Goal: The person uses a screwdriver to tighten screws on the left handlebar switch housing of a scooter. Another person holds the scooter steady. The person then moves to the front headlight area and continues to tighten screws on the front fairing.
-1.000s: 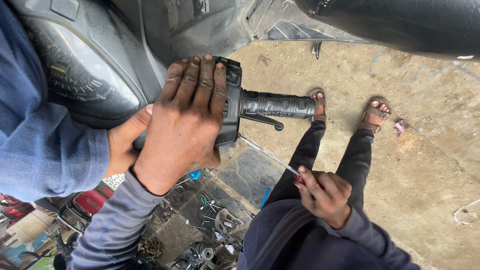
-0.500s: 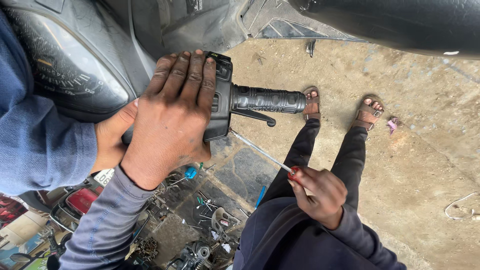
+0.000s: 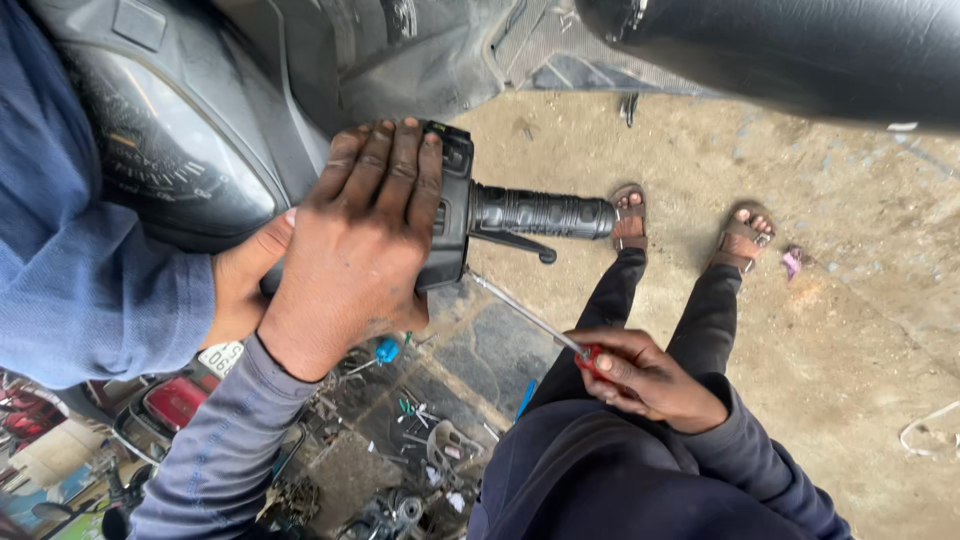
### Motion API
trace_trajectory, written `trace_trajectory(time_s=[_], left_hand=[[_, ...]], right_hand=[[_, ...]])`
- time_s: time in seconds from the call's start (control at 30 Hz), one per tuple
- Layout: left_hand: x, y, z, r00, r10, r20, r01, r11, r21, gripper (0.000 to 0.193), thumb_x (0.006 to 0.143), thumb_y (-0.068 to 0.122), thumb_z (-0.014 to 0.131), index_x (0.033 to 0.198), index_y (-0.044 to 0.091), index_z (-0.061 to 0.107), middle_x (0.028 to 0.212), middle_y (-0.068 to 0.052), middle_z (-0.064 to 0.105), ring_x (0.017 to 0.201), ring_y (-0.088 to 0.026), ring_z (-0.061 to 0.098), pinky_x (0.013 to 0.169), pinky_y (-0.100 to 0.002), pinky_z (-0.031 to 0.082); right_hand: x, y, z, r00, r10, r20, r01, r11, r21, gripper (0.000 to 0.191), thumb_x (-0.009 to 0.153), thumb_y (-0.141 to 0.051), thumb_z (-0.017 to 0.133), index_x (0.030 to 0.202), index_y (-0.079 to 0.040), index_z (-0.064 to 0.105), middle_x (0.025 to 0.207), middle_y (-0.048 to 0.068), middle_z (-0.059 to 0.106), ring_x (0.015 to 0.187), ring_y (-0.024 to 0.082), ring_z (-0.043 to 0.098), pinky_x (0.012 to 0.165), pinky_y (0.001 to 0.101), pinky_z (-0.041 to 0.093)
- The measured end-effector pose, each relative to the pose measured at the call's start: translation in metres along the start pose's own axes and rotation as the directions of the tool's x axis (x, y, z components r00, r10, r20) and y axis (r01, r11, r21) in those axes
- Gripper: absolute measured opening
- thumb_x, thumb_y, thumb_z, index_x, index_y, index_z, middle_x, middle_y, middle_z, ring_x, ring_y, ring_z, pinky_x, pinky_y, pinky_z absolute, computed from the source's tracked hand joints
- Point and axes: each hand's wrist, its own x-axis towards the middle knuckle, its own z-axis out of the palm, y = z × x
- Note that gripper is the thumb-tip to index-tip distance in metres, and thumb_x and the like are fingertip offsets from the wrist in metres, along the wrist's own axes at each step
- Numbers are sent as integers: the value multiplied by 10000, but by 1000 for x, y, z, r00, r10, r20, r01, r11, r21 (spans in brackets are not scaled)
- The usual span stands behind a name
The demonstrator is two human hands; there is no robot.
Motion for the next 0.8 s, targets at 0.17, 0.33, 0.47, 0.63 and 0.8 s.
trace_trajectory(time_s=[0.17,0.33,0.47,0.63,0.8], left_hand=[[-2,-1,1,1000,-17,-5,17,999,-28,1087,348,279,797,1316,-170,588,1350,-335,614,1240,-426,624,1148,-498,417],[-4,1,5,999,-20,25,20,1000,-16,1113,320,269,784,1317,-180,578,1347,-350,606,1231,-434,623,1144,-503,414],[-2,1,3,999,-6,54,5,1000,19,1139,295,274,792,1315,-182,574,1342,-358,603,1219,-442,620,1136,-507,417],[0,2,0,996,-1,88,-7,996,85,1214,242,334,803,1324,-167,573,1346,-343,605,1221,-427,625,1122,-492,432],[-4,0,9,998,5,63,-9,998,65,1135,325,311,839,1314,-181,575,1327,-357,607,1203,-440,628,1109,-506,441]], right_hand=[[-13,9,36,723,-672,-160,294,509,-809,401,916,-104,755,1280,-94,586,999,126,668,783,228,695,672,304,557],[-11,20,34,688,-710,151,202,-12,-979,496,856,-99,845,1314,-120,654,828,95,628,573,162,574,512,286,465],[-10,20,28,745,-661,87,285,199,-938,472,843,-93,830,1291,-103,685,709,48,560,527,130,537,488,268,436],[-5,7,41,827,-543,-146,283,626,-727,319,915,-29,747,1231,-37,709,726,32,647,521,65,558,478,229,410],[8,-24,39,955,-202,-219,111,923,-367,309,999,-80,650,1294,4,687,757,19,679,565,41,554,481,217,406]])
